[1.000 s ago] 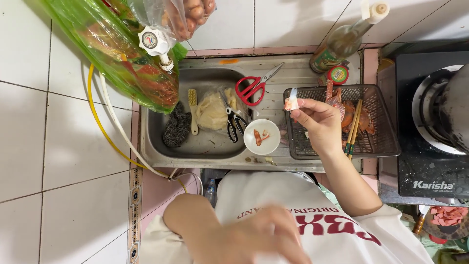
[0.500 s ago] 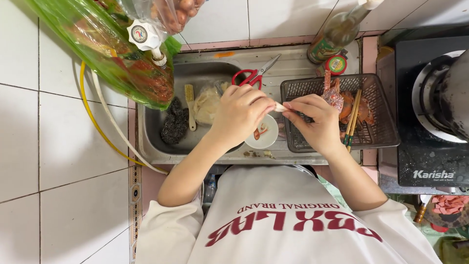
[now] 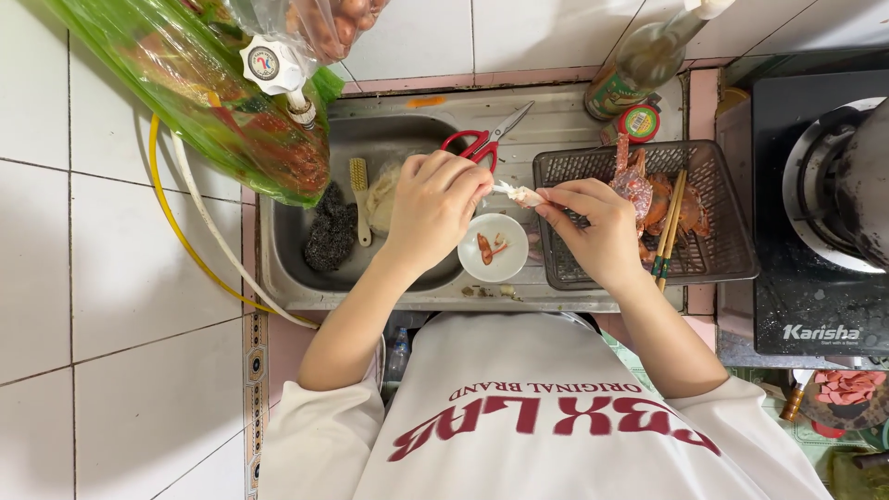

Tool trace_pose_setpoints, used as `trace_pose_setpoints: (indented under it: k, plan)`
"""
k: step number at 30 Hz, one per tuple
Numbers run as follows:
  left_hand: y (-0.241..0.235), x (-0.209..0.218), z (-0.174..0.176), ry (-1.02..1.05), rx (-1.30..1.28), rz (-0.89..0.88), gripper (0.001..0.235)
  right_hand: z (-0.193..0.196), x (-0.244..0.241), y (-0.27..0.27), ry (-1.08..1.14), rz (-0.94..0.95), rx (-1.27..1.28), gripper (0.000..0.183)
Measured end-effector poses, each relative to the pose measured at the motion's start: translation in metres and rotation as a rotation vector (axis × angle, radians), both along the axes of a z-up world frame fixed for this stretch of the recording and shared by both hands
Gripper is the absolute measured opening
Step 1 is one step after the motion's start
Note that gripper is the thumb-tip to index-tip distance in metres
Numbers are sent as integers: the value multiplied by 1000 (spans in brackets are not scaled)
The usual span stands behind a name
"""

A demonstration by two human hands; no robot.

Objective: The person cuts open cooked crab legs with red-handled scissors at a kitchen sink, then breaks the shells apart by hand to pull out the crab meat, placing the meat in a small white bowl and the empty shells in a basket.

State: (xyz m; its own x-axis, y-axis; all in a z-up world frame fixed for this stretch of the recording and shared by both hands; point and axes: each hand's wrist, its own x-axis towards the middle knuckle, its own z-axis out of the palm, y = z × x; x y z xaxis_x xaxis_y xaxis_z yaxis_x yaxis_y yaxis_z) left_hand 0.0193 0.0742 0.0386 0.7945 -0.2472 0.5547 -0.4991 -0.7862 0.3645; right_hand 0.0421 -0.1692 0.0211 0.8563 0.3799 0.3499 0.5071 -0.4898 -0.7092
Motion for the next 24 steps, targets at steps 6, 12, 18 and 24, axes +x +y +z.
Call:
trace_pose_setpoints:
  k: [6, 12, 18, 24]
  plan:
    - [4, 0, 4, 13, -37, 17, 10, -3, 2, 1, 54, 4, 32, 24]
    - [8, -1, 8, 12, -68, 48, 10, -11, 6, -2, 100, -10, 49, 23]
    - [8, -3, 6, 51, -175, 52, 11, -15, 7, -3, 133, -8, 56, 21]
    - [4, -17, 10, 152, -287, 50, 10, -30, 5, -9, 221, 11, 115, 22]
